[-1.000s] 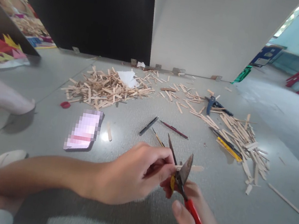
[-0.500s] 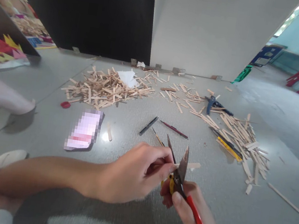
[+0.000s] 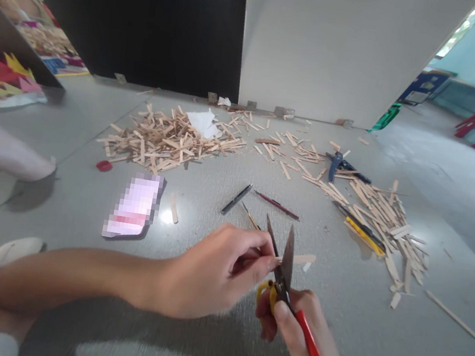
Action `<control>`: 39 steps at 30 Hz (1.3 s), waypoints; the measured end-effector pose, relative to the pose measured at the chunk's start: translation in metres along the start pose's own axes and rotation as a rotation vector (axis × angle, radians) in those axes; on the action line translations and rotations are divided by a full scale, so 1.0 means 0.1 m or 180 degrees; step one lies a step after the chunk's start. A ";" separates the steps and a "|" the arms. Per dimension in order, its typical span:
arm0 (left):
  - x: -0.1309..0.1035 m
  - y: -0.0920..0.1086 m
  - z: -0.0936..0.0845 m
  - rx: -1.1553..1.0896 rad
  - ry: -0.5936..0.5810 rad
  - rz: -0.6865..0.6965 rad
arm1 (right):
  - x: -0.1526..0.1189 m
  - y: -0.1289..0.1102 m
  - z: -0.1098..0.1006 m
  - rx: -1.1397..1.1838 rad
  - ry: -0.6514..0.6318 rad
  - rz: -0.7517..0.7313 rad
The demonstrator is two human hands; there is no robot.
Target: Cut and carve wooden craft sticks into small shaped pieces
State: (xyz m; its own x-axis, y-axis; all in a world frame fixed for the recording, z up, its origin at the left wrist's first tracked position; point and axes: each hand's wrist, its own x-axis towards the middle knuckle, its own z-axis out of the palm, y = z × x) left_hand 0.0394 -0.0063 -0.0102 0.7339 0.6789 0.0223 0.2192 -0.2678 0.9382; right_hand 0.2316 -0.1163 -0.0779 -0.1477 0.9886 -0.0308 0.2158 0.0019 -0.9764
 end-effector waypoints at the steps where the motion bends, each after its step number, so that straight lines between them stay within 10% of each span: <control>1: 0.00 0.00 0.00 0.0020 0.0004 0.0009 | 0.01 -0.01 0.00 -0.0118 0.0008 -0.0020; 24: -0.05 0.00 0.03 -0.0282 0.0010 -0.0157 | 0.13 -0.05 0.03 -0.0827 0.0116 -0.0180; 39: -0.04 -0.01 0.07 -0.1328 -0.0067 -0.0073 | 0.12 -0.09 0.04 0.0148 -0.0119 -0.0190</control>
State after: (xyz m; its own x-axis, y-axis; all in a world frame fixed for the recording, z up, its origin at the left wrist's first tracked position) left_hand 0.0404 -0.0135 -0.0135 0.7459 0.6661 -0.0032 -0.0406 0.0502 0.9979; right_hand 0.2236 -0.1047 -0.0705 -0.1952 0.9805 0.0207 0.1605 0.0528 -0.9856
